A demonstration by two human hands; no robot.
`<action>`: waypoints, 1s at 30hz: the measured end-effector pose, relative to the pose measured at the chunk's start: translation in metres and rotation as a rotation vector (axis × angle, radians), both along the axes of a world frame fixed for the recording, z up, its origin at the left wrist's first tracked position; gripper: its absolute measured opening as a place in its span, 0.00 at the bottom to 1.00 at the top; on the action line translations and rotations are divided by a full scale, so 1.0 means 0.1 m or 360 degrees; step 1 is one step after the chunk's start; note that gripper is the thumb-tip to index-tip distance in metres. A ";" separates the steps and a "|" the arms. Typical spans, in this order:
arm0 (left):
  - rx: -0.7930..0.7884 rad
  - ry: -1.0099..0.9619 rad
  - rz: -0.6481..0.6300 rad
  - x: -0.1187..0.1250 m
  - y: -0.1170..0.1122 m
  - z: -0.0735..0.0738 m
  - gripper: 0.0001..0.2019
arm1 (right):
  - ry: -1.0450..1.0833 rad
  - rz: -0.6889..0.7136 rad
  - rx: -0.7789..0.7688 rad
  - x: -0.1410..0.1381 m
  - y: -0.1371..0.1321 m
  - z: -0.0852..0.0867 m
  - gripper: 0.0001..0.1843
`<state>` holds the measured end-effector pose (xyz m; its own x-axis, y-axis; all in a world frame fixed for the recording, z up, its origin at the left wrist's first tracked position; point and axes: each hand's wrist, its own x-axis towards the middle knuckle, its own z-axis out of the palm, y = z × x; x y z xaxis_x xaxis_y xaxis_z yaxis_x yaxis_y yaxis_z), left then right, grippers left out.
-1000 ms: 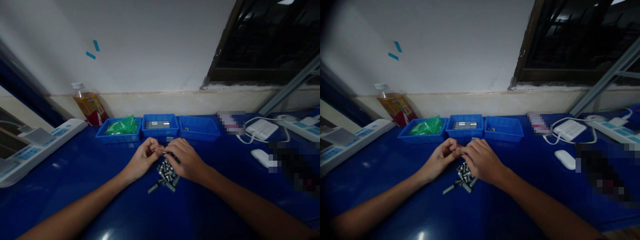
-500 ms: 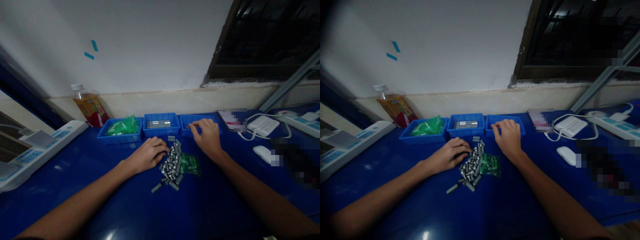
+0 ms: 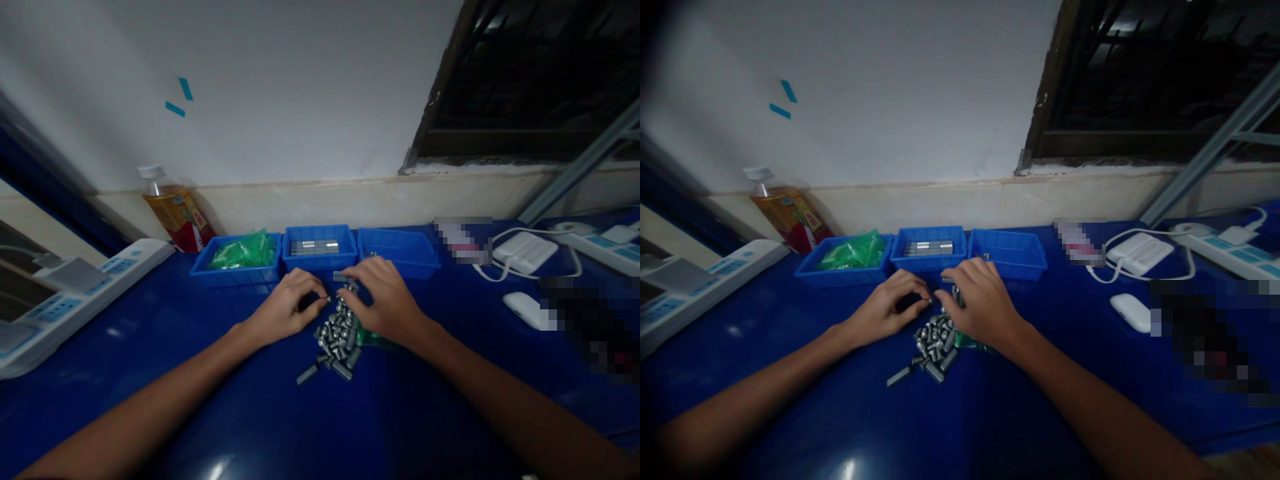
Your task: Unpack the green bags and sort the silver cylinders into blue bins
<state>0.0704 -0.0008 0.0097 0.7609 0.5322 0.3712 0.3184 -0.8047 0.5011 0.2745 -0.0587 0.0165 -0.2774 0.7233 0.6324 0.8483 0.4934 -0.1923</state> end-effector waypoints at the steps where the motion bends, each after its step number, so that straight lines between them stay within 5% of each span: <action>1: -0.0076 -0.0089 0.0055 -0.01 -0.01 0.01 0.08 | -0.0037 0.0099 -0.0065 -0.07 -0.05 0.00 0.12; 6: -0.0344 -0.0227 0.0082 -0.02 -0.06 0.03 0.10 | -0.0091 0.0266 -0.0172 -0.23 -0.14 -0.01 0.09; 14: -0.0316 -0.0156 -0.0022 0.00 -0.10 0.02 0.11 | -0.0096 0.0257 -0.0104 -0.17 -0.10 0.00 0.05; 24: -0.0095 0.0209 -0.0056 0.01 -0.15 0.02 0.08 | 0.0077 -0.0565 0.0235 0.40 0.22 -0.01 0.07; 30: -0.0109 0.0180 0.0017 0.02 -0.15 0.01 0.05 | 0.0022 -0.0668 0.0134 0.41 0.26 -0.09 0.09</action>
